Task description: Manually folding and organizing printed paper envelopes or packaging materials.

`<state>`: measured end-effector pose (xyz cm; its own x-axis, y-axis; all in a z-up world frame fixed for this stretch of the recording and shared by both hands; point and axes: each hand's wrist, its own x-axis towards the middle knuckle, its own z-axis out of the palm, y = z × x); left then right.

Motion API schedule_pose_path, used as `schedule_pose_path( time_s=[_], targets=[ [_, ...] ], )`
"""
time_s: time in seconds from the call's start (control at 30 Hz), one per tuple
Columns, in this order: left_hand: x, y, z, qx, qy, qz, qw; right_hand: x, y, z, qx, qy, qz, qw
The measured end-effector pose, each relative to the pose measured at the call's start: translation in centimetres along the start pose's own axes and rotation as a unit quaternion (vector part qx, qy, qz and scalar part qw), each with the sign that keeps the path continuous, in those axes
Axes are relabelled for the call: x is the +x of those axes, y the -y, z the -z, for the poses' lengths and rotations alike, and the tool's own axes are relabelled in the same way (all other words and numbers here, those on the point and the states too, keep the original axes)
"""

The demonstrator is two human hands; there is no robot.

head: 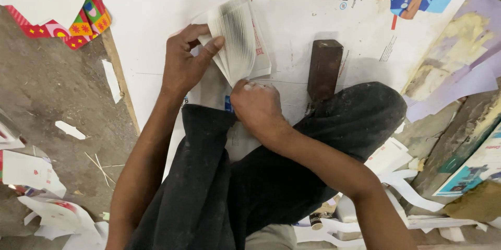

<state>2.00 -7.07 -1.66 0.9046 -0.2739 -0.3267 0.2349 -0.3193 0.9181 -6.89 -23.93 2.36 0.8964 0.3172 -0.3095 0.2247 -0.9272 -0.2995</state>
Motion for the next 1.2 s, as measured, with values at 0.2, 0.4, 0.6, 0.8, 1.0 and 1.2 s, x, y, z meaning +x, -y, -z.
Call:
schedule_pose_path(
  time_s=[0.2,0.4,0.6,0.8,1.0,1.2],
  targets=[
    [-0.5,-0.2,-0.6,-0.048,-0.018,-0.064,0.997,0.1,-0.3,0.1,0.016,0.009,0.012,1.0],
    [-0.5,0.5,-0.6,0.116,-0.047,-0.157,0.98,0.1,-0.5,0.6,0.021,0.038,0.009,0.999],
    [0.4,-0.7,0.5,0.066,-0.026,-0.082,0.994,0.2,-0.5,1.1,0.039,0.071,0.004,0.997],
    [0.8,-2.0,0.6,-0.001,0.011,0.173,0.985,-0.1,-0.6,0.6,0.019,0.042,0.01,0.999],
    [0.7,-3.0,0.0,0.002,-0.055,-0.157,0.986,-0.1,-0.7,0.9,0.022,0.019,0.018,0.999],
    [1.1,-3.7,0.5,0.115,-0.018,0.156,0.981,0.1,-0.5,1.4,0.021,0.052,0.025,0.998]
  ],
)
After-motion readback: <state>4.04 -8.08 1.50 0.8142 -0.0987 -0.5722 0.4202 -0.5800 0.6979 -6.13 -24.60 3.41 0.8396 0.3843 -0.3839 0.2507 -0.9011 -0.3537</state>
